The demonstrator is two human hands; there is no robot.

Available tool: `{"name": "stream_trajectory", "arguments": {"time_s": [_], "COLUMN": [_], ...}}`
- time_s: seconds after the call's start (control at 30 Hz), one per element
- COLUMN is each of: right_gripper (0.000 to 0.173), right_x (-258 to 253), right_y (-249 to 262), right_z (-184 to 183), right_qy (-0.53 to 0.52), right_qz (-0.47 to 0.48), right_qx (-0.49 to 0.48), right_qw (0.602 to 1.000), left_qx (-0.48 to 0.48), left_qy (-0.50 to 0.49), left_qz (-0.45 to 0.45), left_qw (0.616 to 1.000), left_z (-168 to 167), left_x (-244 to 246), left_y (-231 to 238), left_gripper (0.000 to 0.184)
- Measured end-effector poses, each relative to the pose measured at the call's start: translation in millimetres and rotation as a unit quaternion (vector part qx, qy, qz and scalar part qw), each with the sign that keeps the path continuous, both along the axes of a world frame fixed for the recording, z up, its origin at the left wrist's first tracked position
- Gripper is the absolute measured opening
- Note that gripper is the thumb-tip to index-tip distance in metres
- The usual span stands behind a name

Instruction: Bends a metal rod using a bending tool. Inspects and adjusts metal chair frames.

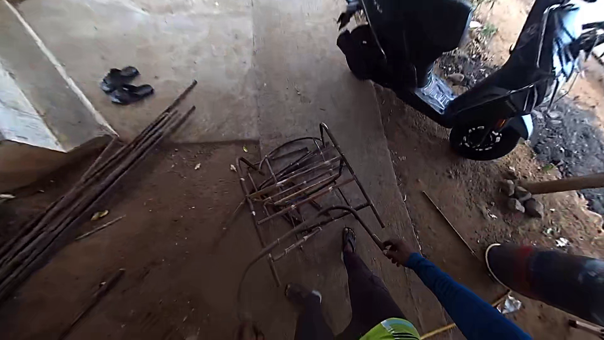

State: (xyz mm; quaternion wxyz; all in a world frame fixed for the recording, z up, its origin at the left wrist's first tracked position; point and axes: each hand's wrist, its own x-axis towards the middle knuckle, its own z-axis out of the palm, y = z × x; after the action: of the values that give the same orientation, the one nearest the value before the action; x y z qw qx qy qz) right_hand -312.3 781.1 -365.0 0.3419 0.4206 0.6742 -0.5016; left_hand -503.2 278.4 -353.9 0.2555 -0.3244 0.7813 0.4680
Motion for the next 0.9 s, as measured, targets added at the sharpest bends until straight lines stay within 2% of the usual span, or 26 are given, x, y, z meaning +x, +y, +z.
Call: {"name": "stream_trajectory", "arguments": {"time_s": [0.1, 0.2, 0.27, 0.4, 0.53, 0.77, 0.9], "right_gripper": [0.042, 0.037, 0.037, 0.034, 0.035, 0.038, 0.036], "right_x": [-8, -6, -3, -6, -13, -20, -23], "right_y": [17, 12, -2, -7, -11, -9, -15], "right_z": [-31, -73, -89, -96, -101, -98, -102], "right_qy": [-0.014, -0.012, -0.02, -0.026, -0.035, -0.028, -0.01], "right_qz": [-0.064, -0.156, -0.188, -0.228, -0.219, -0.302, -0.35], "right_qx": [-0.063, -0.032, 0.011, 0.081, 0.099, 0.144, 0.174], "right_qw": [0.996, 0.987, 0.982, 0.97, 0.97, 0.942, 0.92], "left_qx": [-0.054, -0.094, -0.142, -0.237, -0.295, -0.283, -0.294], "left_qy": [0.036, 0.083, 0.088, 0.157, 0.177, 0.271, 0.277], "left_qz": [-0.011, -0.064, -0.102, -0.175, -0.217, -0.269, -0.265], "left_qw": [0.998, 0.99, 0.981, 0.942, 0.913, 0.88, 0.876], "left_z": [-24, -51, -63, -123, -139, -191, -206], "left_x": [-14, -36, -47, -64, -76, -77, -72], "left_y": [25, 48, 57, 60, 66, 74, 76], "left_gripper": [0.045, 0.054, 0.057, 0.059, 0.046, 0.049, 0.053]}}
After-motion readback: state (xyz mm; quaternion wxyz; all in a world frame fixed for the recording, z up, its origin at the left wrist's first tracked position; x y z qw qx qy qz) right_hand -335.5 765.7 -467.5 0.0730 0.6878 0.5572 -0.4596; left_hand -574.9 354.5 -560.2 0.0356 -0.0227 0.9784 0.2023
